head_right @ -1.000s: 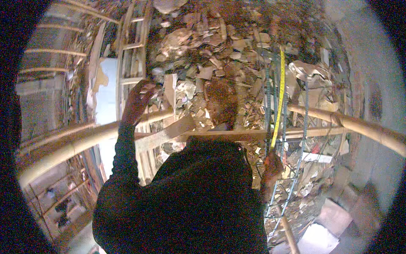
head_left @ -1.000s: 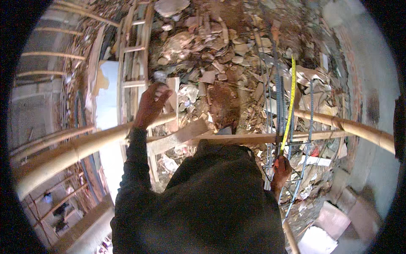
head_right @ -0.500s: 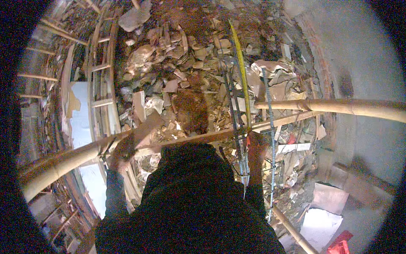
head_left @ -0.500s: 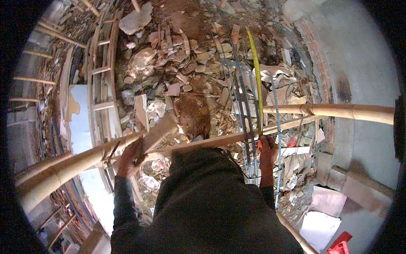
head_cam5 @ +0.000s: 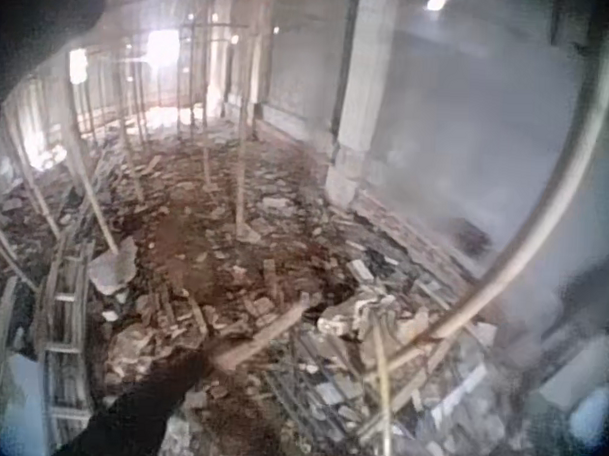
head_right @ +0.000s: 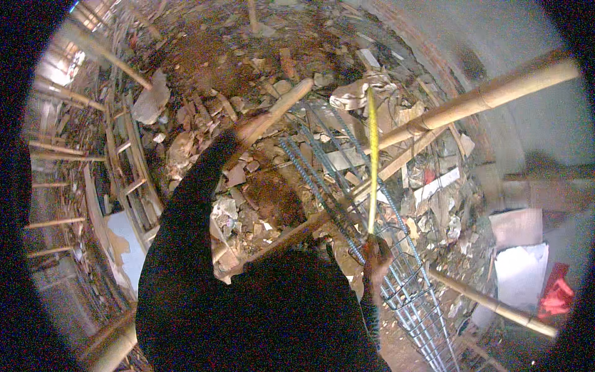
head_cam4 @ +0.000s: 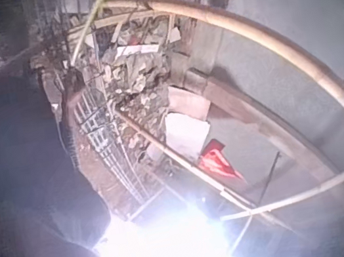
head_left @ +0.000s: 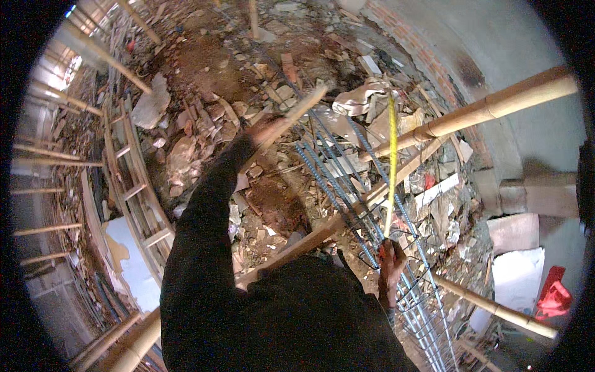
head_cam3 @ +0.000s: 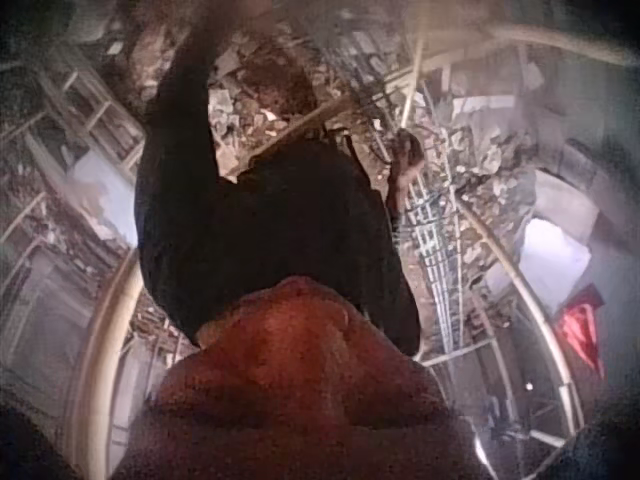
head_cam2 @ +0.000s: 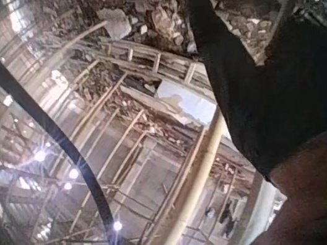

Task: The person assembles a rebar cage by hand, tying intersecting steel bars with wire and measuring sections with a tape measure. The person works on a debris-covered floor in a construction area, handling rebar and wire to form a grid structure.

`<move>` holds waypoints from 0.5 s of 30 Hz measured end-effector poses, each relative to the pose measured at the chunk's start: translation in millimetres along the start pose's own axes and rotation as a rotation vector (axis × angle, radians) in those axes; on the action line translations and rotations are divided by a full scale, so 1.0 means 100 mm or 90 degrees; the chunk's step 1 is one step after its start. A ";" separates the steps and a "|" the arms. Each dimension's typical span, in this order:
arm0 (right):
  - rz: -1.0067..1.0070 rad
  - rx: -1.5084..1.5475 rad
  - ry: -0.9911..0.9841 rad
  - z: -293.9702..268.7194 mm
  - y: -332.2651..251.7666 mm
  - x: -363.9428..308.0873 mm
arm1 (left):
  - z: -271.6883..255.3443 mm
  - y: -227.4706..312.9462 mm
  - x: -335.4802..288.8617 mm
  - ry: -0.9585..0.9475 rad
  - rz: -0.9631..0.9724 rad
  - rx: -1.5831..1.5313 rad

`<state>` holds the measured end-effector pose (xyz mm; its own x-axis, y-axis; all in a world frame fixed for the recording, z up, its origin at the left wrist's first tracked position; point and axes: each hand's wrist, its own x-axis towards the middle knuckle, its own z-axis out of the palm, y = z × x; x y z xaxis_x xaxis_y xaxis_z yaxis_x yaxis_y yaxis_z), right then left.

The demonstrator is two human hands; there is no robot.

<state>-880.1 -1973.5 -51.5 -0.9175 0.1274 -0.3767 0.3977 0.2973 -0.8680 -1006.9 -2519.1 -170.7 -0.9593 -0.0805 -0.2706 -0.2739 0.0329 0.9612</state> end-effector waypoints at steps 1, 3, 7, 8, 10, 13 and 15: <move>-0.011 0.069 0.019 -0.04 0.03 -0.08 | 0.10 0.01 0.23 -0.017 -0.008 0.088; 0.007 0.031 0.078 -0.14 0.08 -0.23 | 0.35 0.03 0.58 -0.075 0.009 0.243; 0.074 0.135 0.135 -0.13 0.20 -0.49 | 0.64 -0.03 0.78 -0.123 0.051 0.281; 0.058 0.127 0.125 -0.10 0.22 -0.53 | 0.66 -0.03 0.80 -0.120 0.015 0.273; 0.075 0.124 0.103 -0.05 0.23 -0.58 | 0.68 -0.05 0.80 -0.104 -0.022 0.234; 0.060 0.074 0.084 0.08 0.20 -0.55 | 0.66 -0.03 0.80 -0.140 0.007 0.248; 0.009 0.033 0.096 0.18 0.14 -0.47 | 0.64 0.00 0.82 -0.126 -0.020 0.305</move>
<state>-831.2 -1992.2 -51.3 -0.9003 0.2732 -0.3388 0.4057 0.2452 -0.8805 -1089.5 -2461.4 -196.7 -0.9320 0.1000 -0.3484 -0.2587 0.4898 0.8326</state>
